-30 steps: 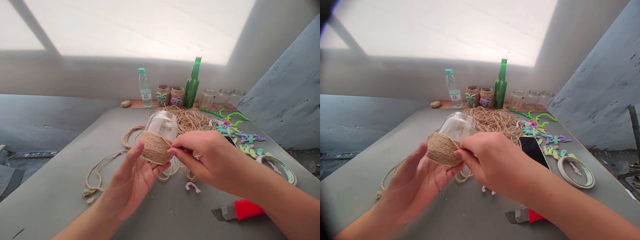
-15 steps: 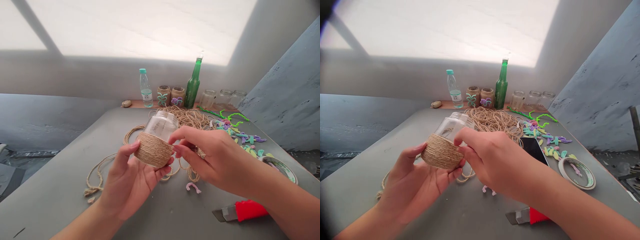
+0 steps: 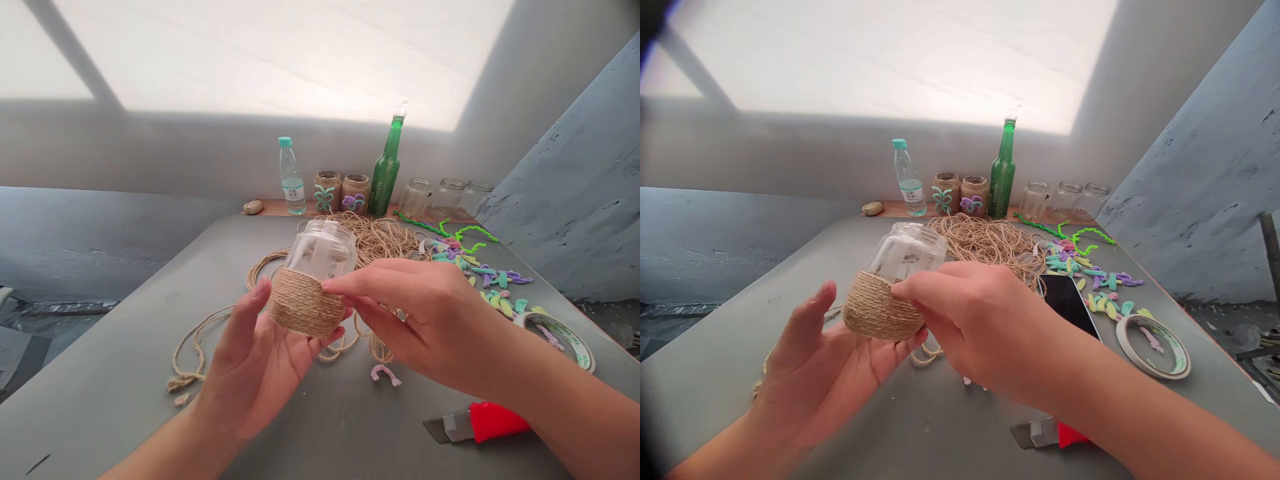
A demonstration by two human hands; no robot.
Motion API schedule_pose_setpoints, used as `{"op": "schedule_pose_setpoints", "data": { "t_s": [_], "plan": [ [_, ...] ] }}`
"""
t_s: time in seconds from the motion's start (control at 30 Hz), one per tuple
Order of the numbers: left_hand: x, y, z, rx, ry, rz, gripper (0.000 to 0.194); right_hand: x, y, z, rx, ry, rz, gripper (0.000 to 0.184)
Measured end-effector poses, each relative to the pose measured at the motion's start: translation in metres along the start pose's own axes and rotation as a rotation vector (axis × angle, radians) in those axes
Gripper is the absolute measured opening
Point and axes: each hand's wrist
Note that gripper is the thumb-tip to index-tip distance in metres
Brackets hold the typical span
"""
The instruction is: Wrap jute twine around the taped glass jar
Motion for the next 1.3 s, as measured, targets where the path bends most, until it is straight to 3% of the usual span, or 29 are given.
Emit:
{"op": "schedule_pose_setpoints", "data": {
  "t_s": [0.13, 0.27, 0.5, 0.7, 0.8, 0.93, 1.1, 1.3],
  "plan": [
    [0.001, -0.003, -0.003, 0.047, 0.006, 0.049, 0.023, -0.001, 0.002, -0.001, 0.002, -0.056, -0.037, 0.036],
    [-0.002, 0.000, -0.004, 0.013, -0.005, 0.046, 0.030, -0.002, 0.007, -0.001, 0.003, -0.063, -0.095, 0.044],
    [-0.002, -0.001, -0.003, -0.053, -0.014, -0.064, 0.040, -0.002, 0.007, 0.003, 0.027, -0.029, -0.135, 0.043],
    [-0.001, -0.005, -0.006, 0.079, -0.035, 0.030, 0.034, -0.001, 0.006, 0.002, 0.043, -0.076, -0.132, 0.046],
    [-0.001, -0.002, -0.006, 0.023, 0.035, 0.058, 0.028, -0.002, 0.007, 0.000, -0.024, -0.056, -0.091, 0.041],
    [0.003, 0.006, -0.005, -0.050, 0.115, 0.085, 0.037, 0.000, 0.011, -0.003, -0.087, -0.056, 0.010, 0.020],
    [0.003, 0.019, -0.003, -0.120, 0.127, 0.181, 0.051, 0.006, 0.033, -0.004, -0.250, -0.199, 0.118, 0.014],
    [-0.009, 0.037, -0.002, -0.224, 0.003, 0.270, 0.062, 0.006, 0.086, -0.001, -0.508, -0.300, 0.237, 0.015]
  ]
}}
Point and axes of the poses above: each hand's wrist, its own x-axis towards the middle knuckle, its own z-axis out of the palm, y = z × x, and after that the axes turned 4 degrees about -x, right-handed
